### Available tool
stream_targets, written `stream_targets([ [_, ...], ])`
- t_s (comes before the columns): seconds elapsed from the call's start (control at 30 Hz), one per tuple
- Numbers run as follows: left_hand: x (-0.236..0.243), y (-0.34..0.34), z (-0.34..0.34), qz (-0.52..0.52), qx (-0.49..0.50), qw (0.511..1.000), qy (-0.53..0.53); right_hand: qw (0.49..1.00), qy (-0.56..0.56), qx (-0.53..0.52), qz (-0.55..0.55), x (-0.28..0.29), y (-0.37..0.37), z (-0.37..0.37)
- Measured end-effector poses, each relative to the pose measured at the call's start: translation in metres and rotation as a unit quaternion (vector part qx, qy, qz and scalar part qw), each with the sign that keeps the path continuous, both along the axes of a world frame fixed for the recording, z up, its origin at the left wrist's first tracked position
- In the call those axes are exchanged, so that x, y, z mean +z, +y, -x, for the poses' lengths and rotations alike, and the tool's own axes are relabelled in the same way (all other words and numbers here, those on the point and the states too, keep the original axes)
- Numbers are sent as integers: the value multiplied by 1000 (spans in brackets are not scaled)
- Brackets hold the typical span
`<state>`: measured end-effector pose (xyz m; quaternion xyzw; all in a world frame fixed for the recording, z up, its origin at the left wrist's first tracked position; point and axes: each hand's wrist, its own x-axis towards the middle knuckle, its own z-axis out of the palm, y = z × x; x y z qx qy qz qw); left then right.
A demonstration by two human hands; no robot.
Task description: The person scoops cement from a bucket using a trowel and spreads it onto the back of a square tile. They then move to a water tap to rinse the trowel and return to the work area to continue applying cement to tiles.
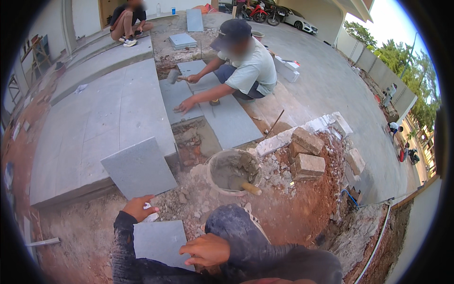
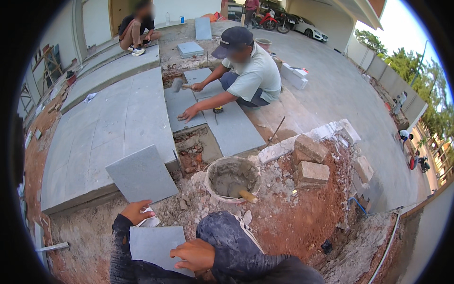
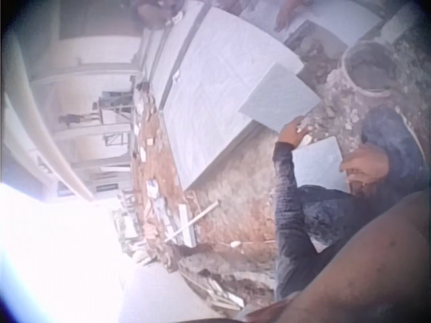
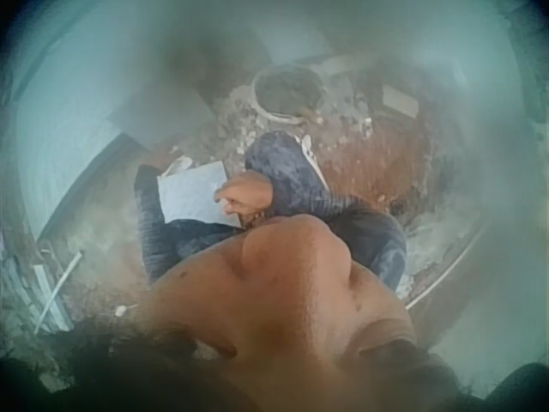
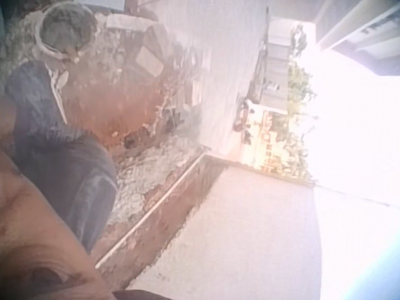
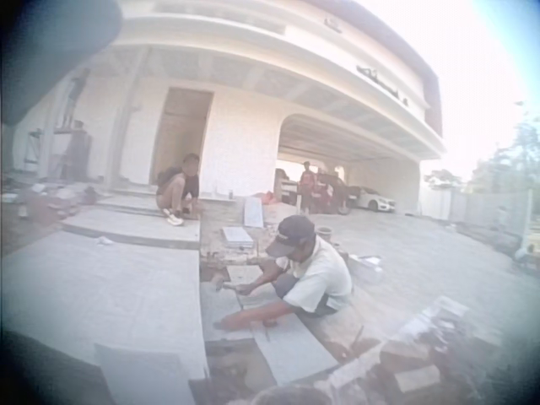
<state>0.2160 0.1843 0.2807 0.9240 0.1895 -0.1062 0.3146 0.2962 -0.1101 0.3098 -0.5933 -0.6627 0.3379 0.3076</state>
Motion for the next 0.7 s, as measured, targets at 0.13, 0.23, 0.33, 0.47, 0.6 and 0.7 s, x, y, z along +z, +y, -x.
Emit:
stream_targets([
  [0.13, 6, -3, 2, 8, 10, 1000, -4, 999, 0, -9, 34, 11, 0, 0],
  [0.23, 1, 3, 5, -4, 4, 1000, -7, 999, 4, -6, 46, 14, 3, 1],
  [0.33, 3, -1, 4, -1, 13, 1000, -2, 1000, 2, -7, 23, 8, 1, 2],
  [0.47, -8, 5, 8, -7, 11, 1000, -4, 1000, -8, -5, 21, 10, 2, 3],
  [0.6, -11, 5, 12, -9, 1, 999, -31, 1000, -9, -4, 7, 13, 1, 3],
  [0.7, -6, 0, 9, -15, 1, 1000, -22, 1000, -7, -8, 0, 15, -1, 1],
])
